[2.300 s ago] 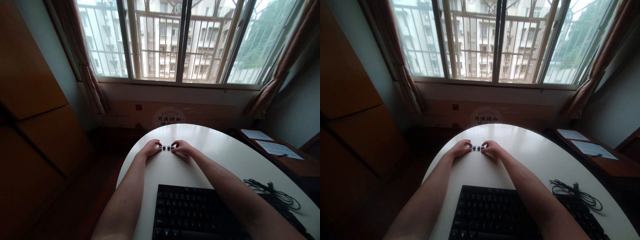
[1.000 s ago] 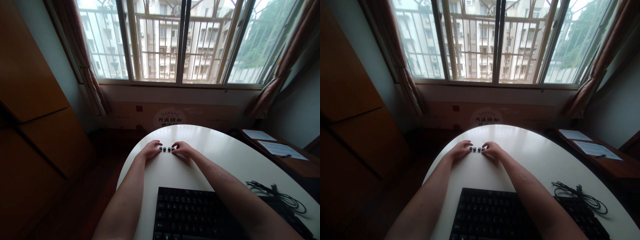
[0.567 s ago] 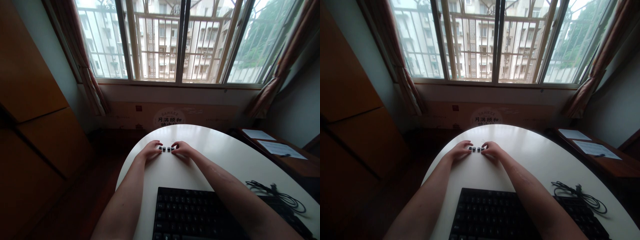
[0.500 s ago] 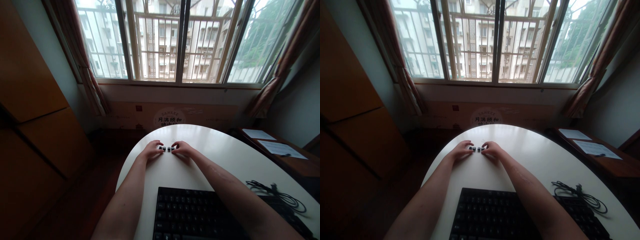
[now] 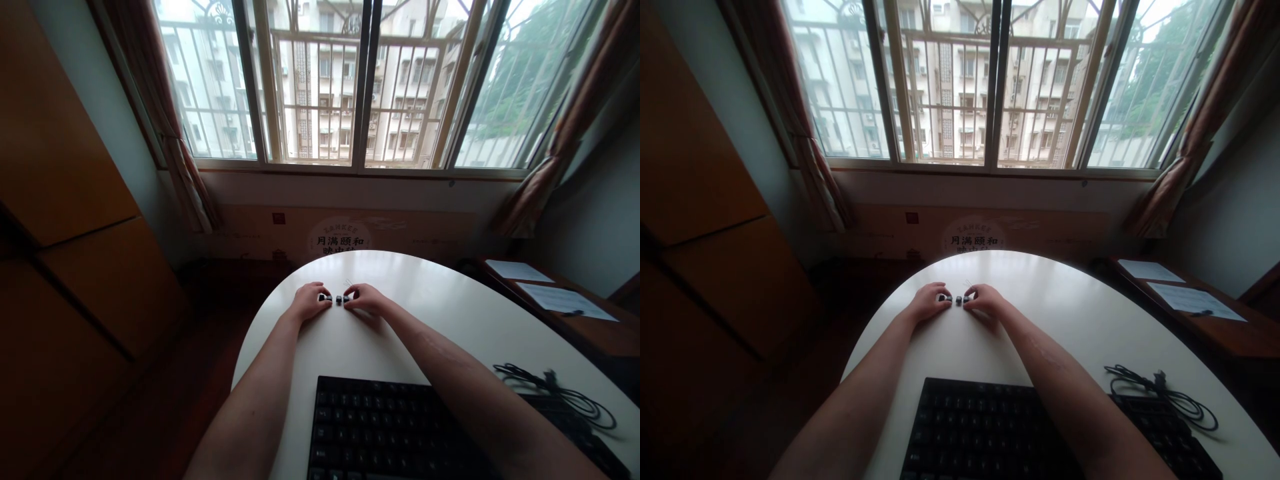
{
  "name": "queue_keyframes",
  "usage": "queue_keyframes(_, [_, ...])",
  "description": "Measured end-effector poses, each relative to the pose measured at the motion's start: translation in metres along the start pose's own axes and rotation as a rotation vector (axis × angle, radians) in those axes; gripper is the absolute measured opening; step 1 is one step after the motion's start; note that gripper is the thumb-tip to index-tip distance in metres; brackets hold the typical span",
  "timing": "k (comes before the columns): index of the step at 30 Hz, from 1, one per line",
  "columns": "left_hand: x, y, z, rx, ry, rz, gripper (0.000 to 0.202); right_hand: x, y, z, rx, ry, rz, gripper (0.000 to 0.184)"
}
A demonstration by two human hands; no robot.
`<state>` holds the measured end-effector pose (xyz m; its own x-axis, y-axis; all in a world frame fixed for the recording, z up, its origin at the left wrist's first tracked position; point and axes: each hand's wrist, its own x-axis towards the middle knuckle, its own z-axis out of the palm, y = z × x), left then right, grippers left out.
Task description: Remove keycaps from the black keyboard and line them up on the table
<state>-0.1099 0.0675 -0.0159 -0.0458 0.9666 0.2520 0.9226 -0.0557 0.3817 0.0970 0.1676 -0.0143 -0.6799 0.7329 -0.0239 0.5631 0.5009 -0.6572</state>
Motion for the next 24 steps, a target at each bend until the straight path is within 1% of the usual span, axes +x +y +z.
queue_keyframes(11, [0.001,-0.0023,0.0017,-0.011,0.003,0.003,0.024,-0.0001,0.0009,0.0001,0.008,-0.003,0.002,0.045])
queue_keyframes(24, [0.0012,-0.0025,0.0003,-0.018,-0.007,-0.011,0.024,0.0002,0.0012,0.0003,0.003,0.001,-0.006,0.042])
